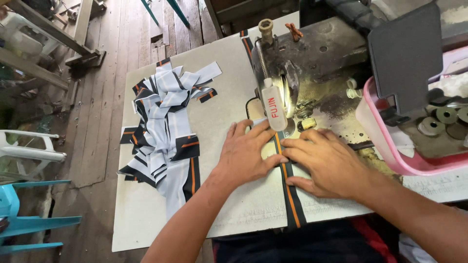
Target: The person is sewing fabric strips by aligning them with a guide tape and feeding them through an industrial sewing machine.
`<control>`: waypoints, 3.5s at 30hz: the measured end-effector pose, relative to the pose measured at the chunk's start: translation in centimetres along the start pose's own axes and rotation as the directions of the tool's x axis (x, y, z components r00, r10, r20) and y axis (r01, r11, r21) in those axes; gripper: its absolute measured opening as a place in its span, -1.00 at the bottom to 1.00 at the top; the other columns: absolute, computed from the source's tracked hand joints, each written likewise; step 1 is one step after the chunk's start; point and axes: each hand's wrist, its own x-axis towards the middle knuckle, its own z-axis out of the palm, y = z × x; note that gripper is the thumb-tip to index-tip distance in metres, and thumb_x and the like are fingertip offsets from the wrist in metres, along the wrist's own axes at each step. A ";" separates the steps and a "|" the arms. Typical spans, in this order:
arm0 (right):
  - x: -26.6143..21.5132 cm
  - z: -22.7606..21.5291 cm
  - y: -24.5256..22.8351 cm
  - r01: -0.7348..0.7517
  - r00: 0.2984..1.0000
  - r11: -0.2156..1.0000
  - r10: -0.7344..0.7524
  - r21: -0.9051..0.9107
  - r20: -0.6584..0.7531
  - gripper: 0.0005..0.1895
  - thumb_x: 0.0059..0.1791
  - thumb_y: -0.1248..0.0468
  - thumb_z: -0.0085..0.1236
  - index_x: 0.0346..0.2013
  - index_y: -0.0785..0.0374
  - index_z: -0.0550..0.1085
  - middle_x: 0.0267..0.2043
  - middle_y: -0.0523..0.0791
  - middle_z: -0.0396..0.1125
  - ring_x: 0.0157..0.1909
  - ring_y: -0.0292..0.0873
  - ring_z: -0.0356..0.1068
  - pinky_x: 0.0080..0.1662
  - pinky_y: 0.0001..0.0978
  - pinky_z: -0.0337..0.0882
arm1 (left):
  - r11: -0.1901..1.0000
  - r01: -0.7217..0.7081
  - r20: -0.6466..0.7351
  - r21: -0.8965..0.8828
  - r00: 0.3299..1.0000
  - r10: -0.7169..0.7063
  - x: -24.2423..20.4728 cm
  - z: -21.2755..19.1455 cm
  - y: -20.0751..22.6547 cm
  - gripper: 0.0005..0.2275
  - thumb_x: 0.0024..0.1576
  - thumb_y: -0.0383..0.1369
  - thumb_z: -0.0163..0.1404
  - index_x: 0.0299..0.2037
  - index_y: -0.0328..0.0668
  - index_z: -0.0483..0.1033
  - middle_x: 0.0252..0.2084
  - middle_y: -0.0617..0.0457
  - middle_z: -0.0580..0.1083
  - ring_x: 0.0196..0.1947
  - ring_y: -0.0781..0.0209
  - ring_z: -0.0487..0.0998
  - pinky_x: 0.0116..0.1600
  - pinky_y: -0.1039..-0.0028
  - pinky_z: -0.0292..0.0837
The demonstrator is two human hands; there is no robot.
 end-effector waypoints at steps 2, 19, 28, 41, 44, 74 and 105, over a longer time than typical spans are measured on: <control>0.3 0.1 0.0 -0.063 0.997 0.997 0.061 0.042 0.052 -0.36 -0.13 -0.26 0.20 0.08 0.01 0.40 0.28 -0.24 0.27 0.13 0.02 0.27 0.00 0.15 0.41 | 1.000 0.008 -0.019 -0.013 1.000 -0.008 0.2 0.4 -0.5 -0.40 0.09 0.20 -0.15 0.21 0.04 0.45 0.30 0.16 0.38 0.20 -0.26 0.29 0.22 -0.06 0.13; -4.7 -0.4 -2.2 0.000 0.911 0.947 0.132 0.321 -0.390 -0.68 -0.05 0.08 0.22 -0.02 0.02 0.55 0.00 -0.20 0.40 0.02 0.01 0.40 0.07 -0.13 0.33 | 0.983 0.127 -0.055 -0.133 0.989 -0.136 1.9 1.2 -2.7 -0.41 0.06 0.27 -0.09 0.17 0.16 0.47 0.31 0.20 0.37 0.34 -0.10 0.25 0.40 -0.06 0.11; -13.7 9.9 -7.9 -0.766 0.642 0.328 0.387 0.552 0.662 -0.39 -0.14 -0.19 0.22 0.15 -0.09 0.54 0.09 -0.41 0.58 -0.03 -0.47 0.51 0.05 -0.62 0.43 | 0.937 0.199 0.162 -0.288 0.974 -0.157 -1.0 -3.6 -1.7 -0.58 0.21 -0.08 -0.15 0.25 0.04 0.42 0.34 0.07 0.37 0.29 -0.06 0.31 0.30 0.10 0.16; -11.7 -2.4 -10.9 -0.090 0.927 0.839 0.267 0.537 -0.262 -0.69 -0.04 0.18 0.14 -0.64 0.16 0.33 -0.58 -0.19 0.24 -0.55 -0.17 0.24 -0.44 -0.29 0.24 | 0.907 0.157 0.049 -0.391 0.987 -0.150 -5.2 -4.6 1.8 -0.67 0.22 -0.21 -0.07 0.16 -0.03 0.49 0.26 0.14 0.46 0.25 0.06 0.40 0.25 0.17 0.29; -11.2 -1.1 -11.5 0.000 0.981 0.937 0.069 0.349 -0.183 -0.65 0.01 0.13 0.10 -0.63 0.11 0.31 -0.56 -0.17 0.23 -0.50 -0.07 0.23 -0.41 -0.15 0.24 | 0.932 0.037 -0.072 -0.361 0.995 -0.067 -4.8 -2.3 2.7 -0.65 0.22 -0.25 -0.02 0.19 -0.11 0.47 0.28 0.08 0.44 0.23 0.07 0.43 0.28 0.18 0.29; -6.9 -3.1 -5.4 -0.029 0.976 0.909 0.115 0.415 -0.184 -0.81 -0.01 0.02 0.14 -0.32 0.00 0.58 -0.38 -0.26 0.45 -0.41 -0.13 0.38 -0.38 -0.24 0.35 | 0.994 -0.100 -0.231 0.030 0.967 0.105 -5.9 1.4 4.0 -0.45 0.09 0.10 0.08 0.15 -0.08 0.52 0.28 0.14 0.42 0.16 -0.14 0.39 0.09 0.12 0.35; -0.3 0.1 0.0 0.046 0.994 0.999 -0.047 -0.013 -0.102 -0.48 -0.16 -0.18 0.28 -0.07 0.03 0.46 0.14 -0.29 0.37 -0.09 -0.06 0.30 -0.10 -0.10 0.40 | 0.997 -0.065 -0.126 0.044 0.990 0.070 -1.2 0.6 0.2 -0.45 0.16 0.17 -0.17 0.17 0.01 0.49 0.20 0.19 0.42 0.08 -0.14 0.36 0.05 0.09 0.34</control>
